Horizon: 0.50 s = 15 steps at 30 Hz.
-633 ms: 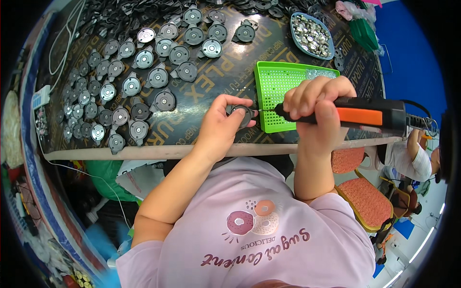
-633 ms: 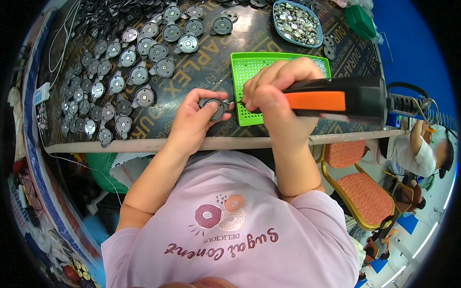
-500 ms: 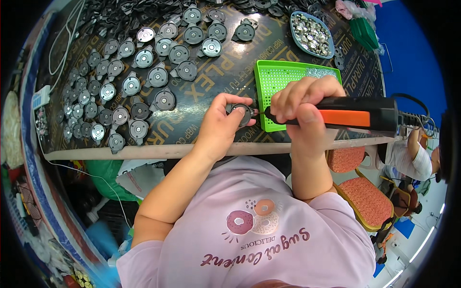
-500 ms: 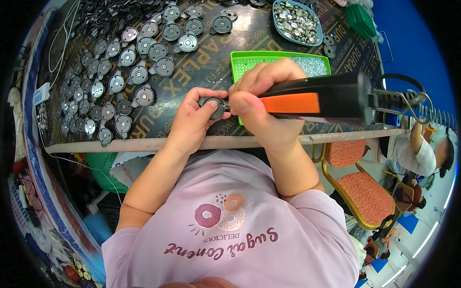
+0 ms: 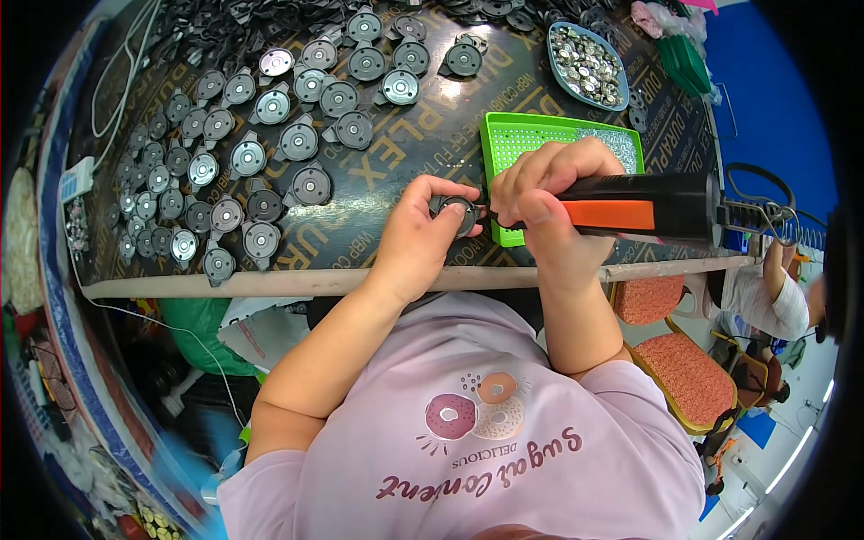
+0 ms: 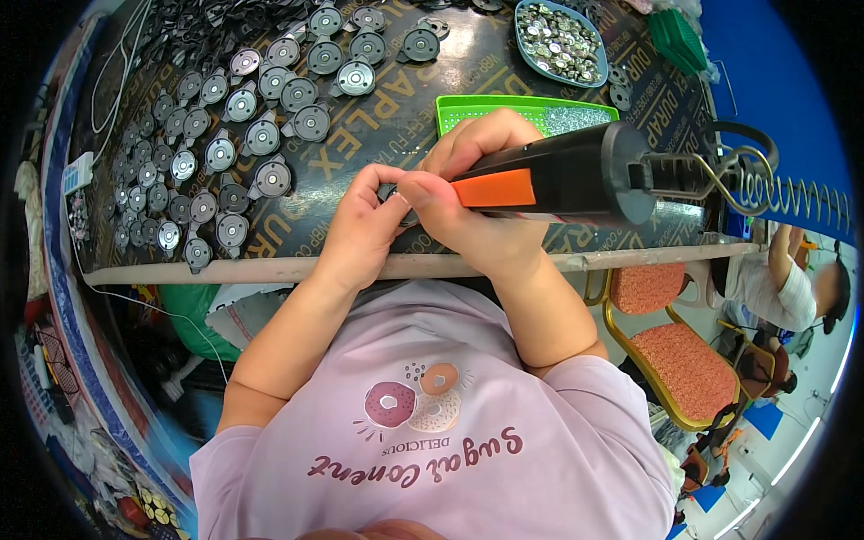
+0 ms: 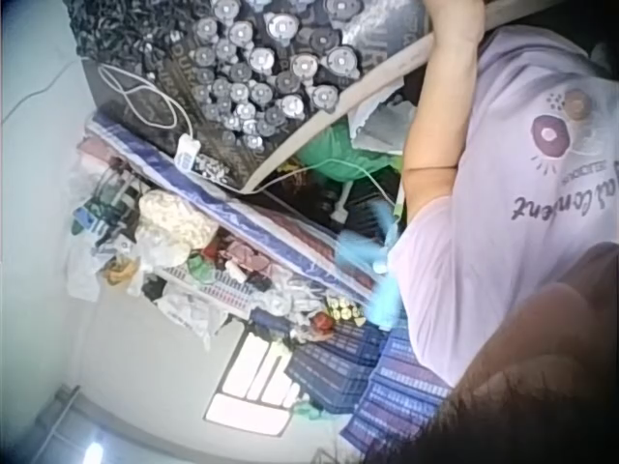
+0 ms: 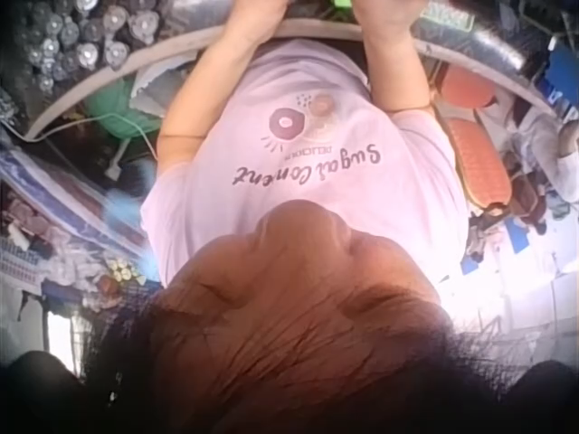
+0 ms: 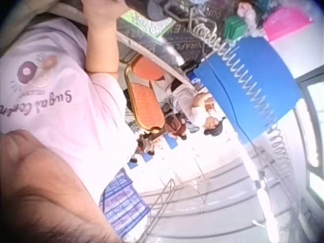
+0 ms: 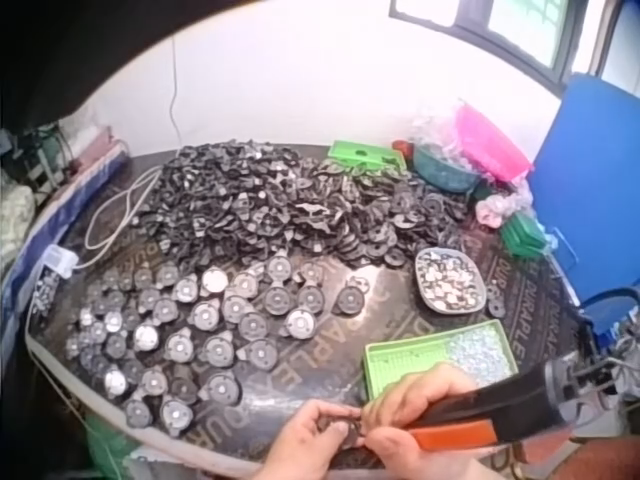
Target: The person assembles electronic components by driving screws into them with an electric screwdriver.
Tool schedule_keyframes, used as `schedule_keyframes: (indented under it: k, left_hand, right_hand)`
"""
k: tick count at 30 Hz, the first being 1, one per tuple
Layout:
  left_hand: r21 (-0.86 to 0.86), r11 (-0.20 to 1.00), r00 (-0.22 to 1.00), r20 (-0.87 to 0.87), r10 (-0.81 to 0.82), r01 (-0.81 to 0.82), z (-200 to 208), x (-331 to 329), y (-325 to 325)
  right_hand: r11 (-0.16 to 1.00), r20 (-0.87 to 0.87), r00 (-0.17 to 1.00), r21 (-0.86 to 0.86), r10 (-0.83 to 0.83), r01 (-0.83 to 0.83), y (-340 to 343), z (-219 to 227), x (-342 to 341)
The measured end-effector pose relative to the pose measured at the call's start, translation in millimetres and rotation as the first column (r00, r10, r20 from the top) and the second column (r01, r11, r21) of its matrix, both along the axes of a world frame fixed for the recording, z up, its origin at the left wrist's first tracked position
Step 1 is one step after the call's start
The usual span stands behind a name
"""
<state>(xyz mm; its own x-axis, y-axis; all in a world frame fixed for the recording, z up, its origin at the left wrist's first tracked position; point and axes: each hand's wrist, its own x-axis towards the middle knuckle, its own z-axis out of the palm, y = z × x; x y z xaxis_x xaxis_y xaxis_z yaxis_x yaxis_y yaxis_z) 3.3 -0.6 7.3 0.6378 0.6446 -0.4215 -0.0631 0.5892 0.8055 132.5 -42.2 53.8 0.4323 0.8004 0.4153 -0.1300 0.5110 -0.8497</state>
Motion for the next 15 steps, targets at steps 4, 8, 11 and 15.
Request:
schedule_keyframes:
  k: [4,8,11,15]
  left_hand:
    - [-0.027,1.000,1.000,0.003,0.003,-0.003,-1.9,-0.1,0.3]
    - [-0.014,1.000,1.000,-0.012,-0.006,0.006,-0.1,-0.4,0.5]
    - [-0.013,1.000,1.000,-0.019,-0.004,0.004,0.9,0.0,0.3]
    - [-0.066,0.997,0.994,0.099,0.038,-0.032,-13.9,-0.7,-2.3]
  right_hand:
    - [1.000,0.062,0.998,-0.016,-0.001,0.002,-0.2,0.6,0.3]
    - [0.997,0.168,0.983,-0.035,0.077,-0.072,-3.6,4.0,3.3]
    - [1.000,0.068,0.998,0.022,0.013,-0.014,0.5,-1.9,1.0]
    - [0.998,-0.052,0.998,-0.033,0.046,-0.047,2.0,0.4,6.9]
